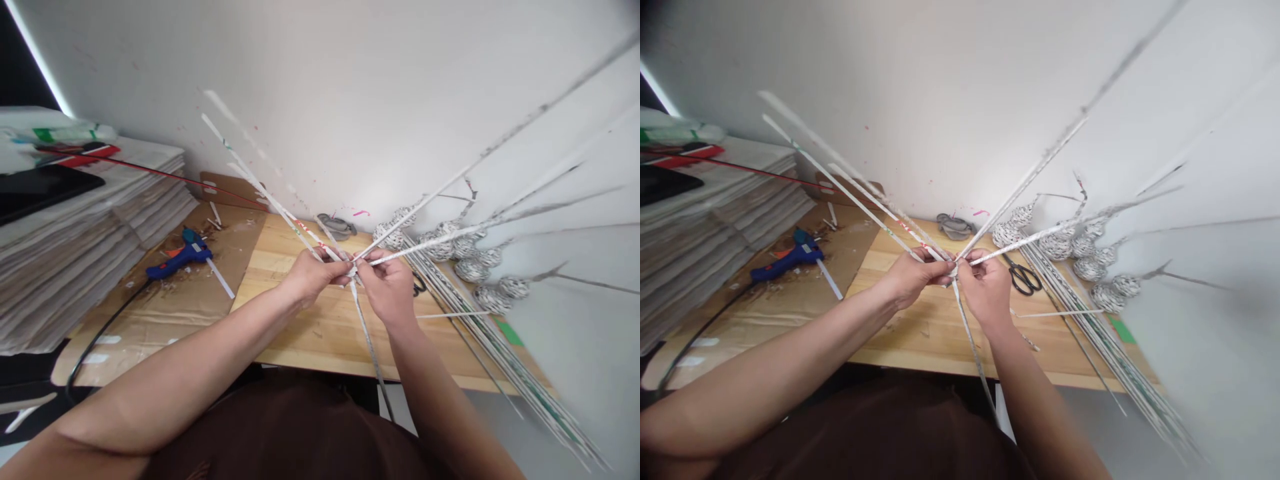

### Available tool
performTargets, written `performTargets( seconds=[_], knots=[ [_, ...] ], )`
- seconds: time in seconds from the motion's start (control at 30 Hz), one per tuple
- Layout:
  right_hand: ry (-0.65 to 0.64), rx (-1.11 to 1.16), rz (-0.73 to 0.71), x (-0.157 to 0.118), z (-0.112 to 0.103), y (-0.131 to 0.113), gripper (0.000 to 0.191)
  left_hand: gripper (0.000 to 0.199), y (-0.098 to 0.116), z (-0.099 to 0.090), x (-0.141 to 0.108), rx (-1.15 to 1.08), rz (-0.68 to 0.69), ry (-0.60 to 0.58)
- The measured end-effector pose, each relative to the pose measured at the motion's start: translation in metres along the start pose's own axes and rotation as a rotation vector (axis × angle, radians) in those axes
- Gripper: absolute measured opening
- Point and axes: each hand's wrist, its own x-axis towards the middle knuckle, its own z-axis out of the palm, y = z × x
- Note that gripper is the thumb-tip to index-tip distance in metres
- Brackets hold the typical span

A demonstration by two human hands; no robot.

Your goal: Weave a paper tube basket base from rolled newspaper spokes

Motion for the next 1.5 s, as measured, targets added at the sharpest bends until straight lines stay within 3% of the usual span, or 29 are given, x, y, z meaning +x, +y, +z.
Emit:
performTargets(
  seconds=[0.13,0.23,0.63,0.9,1.23,1.5],
  knots=[
    [-0.075,0.132,0.183,0.004,-0.003,0.004,0.024,0.017,0.0,-0.004,-0.001,-0.025,-0.006,-0.044],
    [-0.054,0.148,0.246,0.004,-0.004,0.007,0.027,0.015,0.002,-0.005,-0.002,-0.01,-0.003,-0.06],
    [-0.173,0.13,0.218,0.002,-0.01,0.007,0.027,0.014,0.003,-0.008,-0.003,0.092,0.008,-0.029],
    [-0.121,0.146,0.22,0.0,-0.008,0.003,0.028,0.018,0.0,-0.013,-0.001,0.043,-0.028,-0.115],
    [-0.18,-0.017,0.102,-0.005,-0.012,-0.005,0.024,0.032,-0.003,-0.015,0.002,-0.04,-0.169,-0.092],
    [-0.03,-0.402,-0.134,-0.024,-0.018,-0.02,0.022,0.029,-0.002,-0.014,-0.001,-0.068,-0.182,-0.1]
  ],
)
